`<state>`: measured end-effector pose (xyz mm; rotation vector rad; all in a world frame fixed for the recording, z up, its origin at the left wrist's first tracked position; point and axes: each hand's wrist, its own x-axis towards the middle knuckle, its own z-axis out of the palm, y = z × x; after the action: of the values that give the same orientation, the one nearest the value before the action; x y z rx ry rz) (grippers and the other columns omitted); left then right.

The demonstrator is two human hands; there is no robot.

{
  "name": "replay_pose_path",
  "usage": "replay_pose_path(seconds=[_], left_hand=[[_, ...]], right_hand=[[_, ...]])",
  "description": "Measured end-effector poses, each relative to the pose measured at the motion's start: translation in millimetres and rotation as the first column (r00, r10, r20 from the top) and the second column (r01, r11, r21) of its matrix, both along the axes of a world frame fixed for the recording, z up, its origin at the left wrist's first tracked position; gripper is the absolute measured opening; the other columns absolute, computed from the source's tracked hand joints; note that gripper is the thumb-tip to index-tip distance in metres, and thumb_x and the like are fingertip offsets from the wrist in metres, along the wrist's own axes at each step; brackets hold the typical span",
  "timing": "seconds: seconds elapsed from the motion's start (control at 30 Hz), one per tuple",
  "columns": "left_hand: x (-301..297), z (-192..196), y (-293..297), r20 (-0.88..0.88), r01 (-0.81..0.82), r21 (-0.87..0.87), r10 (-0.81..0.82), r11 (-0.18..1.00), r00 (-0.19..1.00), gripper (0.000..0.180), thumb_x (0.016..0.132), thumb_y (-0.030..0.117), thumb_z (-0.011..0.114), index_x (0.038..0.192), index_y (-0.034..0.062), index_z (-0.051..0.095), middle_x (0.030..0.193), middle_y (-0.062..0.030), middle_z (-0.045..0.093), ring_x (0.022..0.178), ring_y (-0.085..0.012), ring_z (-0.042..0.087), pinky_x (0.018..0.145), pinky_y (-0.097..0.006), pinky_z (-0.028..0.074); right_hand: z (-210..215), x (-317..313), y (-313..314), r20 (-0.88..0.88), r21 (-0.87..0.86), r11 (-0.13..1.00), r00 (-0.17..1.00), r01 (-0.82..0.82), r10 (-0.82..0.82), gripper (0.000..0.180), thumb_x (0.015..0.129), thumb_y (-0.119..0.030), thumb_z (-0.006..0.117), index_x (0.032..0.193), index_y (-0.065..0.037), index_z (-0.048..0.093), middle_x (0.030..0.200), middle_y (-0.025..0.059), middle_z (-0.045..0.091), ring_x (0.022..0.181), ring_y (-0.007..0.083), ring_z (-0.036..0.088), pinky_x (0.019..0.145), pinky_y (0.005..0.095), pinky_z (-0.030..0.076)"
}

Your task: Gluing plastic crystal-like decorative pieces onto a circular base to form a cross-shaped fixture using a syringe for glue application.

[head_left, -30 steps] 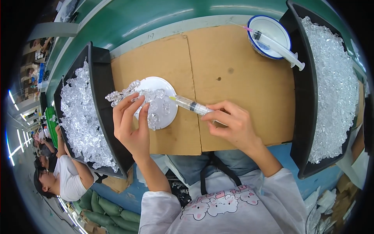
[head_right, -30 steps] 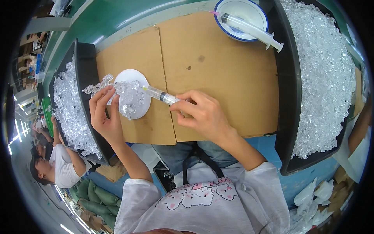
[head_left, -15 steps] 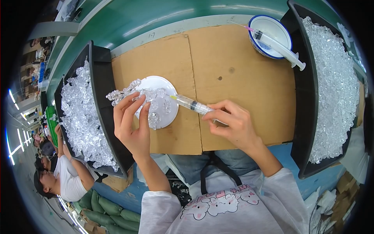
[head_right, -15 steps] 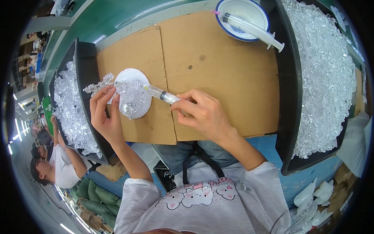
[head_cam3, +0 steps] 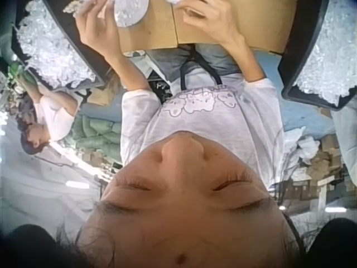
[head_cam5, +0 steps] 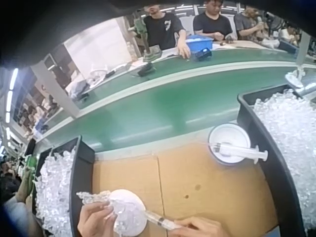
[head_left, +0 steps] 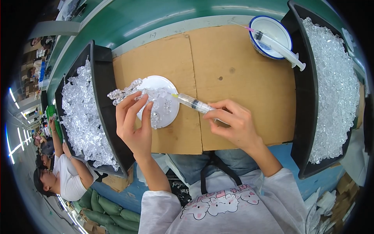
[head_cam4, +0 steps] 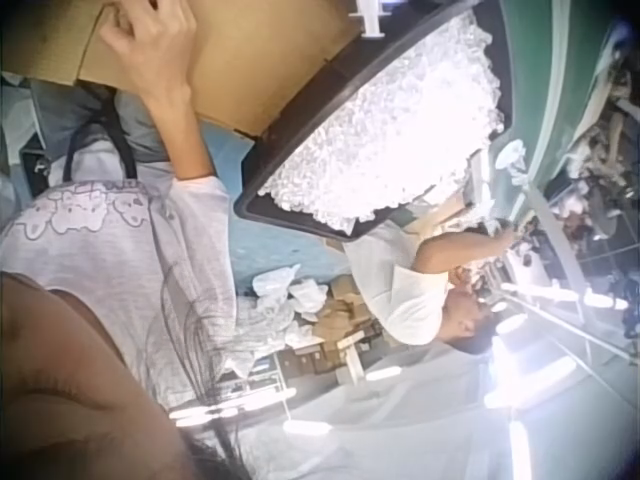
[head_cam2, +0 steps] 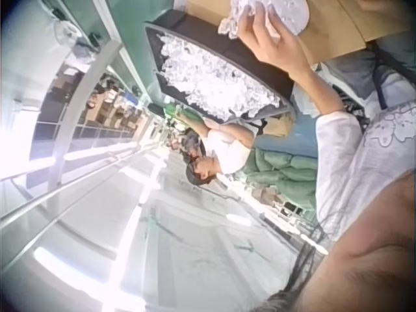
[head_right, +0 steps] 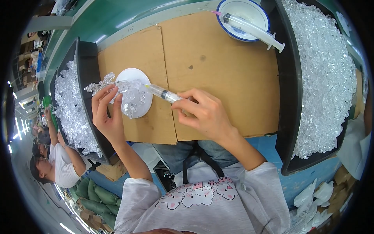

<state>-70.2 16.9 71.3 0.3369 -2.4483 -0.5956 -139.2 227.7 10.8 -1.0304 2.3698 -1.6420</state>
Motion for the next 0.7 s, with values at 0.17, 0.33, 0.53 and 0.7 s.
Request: replay_pose_path(seconds=[0.17, 0.33, 0.53, 0.7], left_hand=[[0, 1, 0, 0.01, -0.001, -0.02, 0.002, 1.0, 1.0, 0.023, 0.071, -0.004, 0.072, 0.092, 0.0044, 0.07, 0.096, -0.0081, 0.063, 0.083, -0.0199, 0.061, 0.072, -0.029, 0.049], [0, 1, 0, 0.01, 0.001, -0.021, 0.0, 1.0, 1.0, 0.023, 0.071, -0.004, 0.071, 0.092, 0.0042, 0.07, 0.096, -0.0084, 0.063, 0.084, -0.0206, 0.06, 0.073, -0.03, 0.049], [0, -1, 0, 0.0, 0.002, -0.028, -0.002, 1.0, 1.0, 0.022, 0.071, -0.004, 0.071, 0.092, 0.0038, 0.07, 0.096, -0.0087, 0.063, 0.085, -0.0207, 0.06, 0.074, -0.03, 0.049], [0, -1, 0, 0.006, -0.002, -0.013, 0.002, 1.0, 1.0, 0.022, 0.07, -0.003, 0.072, 0.091, 0.0035, 0.069, 0.096, -0.0088, 0.063, 0.085, -0.0209, 0.061, 0.074, -0.03, 0.05]], right_hand=[[3, 0, 10, 0.055, -0.059, 0.998, 0.998, -0.033, 0.037, 0.021, 0.064, 0.002, 0.068, 0.083, -0.008, 0.069, 0.094, 0.0087, 0.065, 0.074, 0.0186, 0.065, 0.064, 0.027, 0.052], [8, 12, 25, 0.155, -0.031, 0.998, 0.986, -0.06, 0.064, 0.021, 0.064, 0.003, 0.067, 0.083, -0.006, 0.07, 0.096, 0.0111, 0.065, 0.076, 0.0198, 0.065, 0.066, 0.0279, 0.052], [5, 16, 21, 0.129, -0.032, 0.998, 0.99, -0.051, 0.055, 0.021, 0.064, 0.003, 0.068, 0.082, -0.007, 0.069, 0.097, 0.0107, 0.065, 0.076, 0.0195, 0.065, 0.065, 0.0277, 0.052], [5, 18, 15, 0.073, 0.013, 0.999, 0.997, -0.038, 0.037, 0.022, 0.063, 0.003, 0.069, 0.082, -0.008, 0.069, 0.095, 0.0095, 0.065, 0.075, 0.0189, 0.064, 0.061, 0.027, 0.051]])
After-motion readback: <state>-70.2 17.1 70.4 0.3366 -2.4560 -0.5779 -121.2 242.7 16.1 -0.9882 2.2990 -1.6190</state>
